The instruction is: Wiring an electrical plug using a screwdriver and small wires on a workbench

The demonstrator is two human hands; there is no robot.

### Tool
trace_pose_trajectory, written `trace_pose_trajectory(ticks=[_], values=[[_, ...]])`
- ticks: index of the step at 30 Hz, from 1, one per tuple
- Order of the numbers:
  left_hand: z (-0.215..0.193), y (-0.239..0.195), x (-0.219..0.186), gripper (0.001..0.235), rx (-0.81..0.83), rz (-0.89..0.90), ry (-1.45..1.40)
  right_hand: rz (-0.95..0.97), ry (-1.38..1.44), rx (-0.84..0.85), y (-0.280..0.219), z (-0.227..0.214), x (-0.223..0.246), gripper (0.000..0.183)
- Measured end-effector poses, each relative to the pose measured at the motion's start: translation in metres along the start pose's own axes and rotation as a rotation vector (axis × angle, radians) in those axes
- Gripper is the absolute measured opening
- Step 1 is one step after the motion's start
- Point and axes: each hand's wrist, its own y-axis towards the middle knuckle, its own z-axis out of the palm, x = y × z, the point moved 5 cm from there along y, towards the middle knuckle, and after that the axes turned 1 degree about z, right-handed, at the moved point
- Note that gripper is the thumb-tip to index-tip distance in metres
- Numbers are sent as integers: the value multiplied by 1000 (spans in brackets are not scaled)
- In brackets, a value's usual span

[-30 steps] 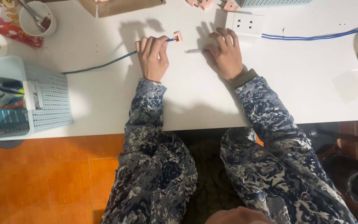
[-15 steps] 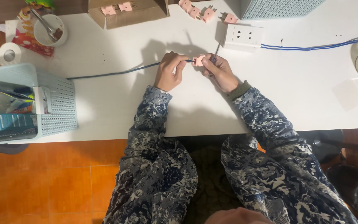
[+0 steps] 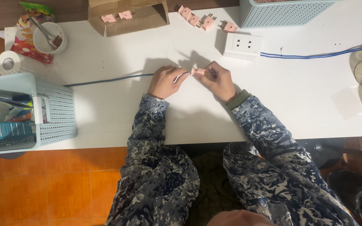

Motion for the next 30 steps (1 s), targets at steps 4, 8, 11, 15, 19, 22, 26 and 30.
trace_pose_trajectory(ticks=[4, 8, 11, 15, 19, 22, 26, 30], values=[[-3, -2, 2, 15, 46, -67, 25, -246, -236, 6, 2, -4, 40, 28], [23, -5, 0, 27, 110, -79, -106, -503, -322, 5, 0, 7, 21, 24], [31, -7, -7, 28, 180, -84, -141, -596, -391, 6, -3, 3, 29, 25], [44, -15, 2, 28, 141, -90, -133, -584, -340, 54, -1, 6, 24, 27], [38, -5, 2, 45, 192, -92, -124, -567, -286, 132, 6, -1, 17, 50], [42, -13, 6, 57, 247, -113, -89, -507, -209, 166, 7, -9, 10, 61], [43, -10, -6, 54, 300, -104, -21, -452, -186, 52, 13, -26, -4, 49], [52, -6, -21, 52, 233, -12, 74, -426, -144, -35, 17, -42, 8, 38]])
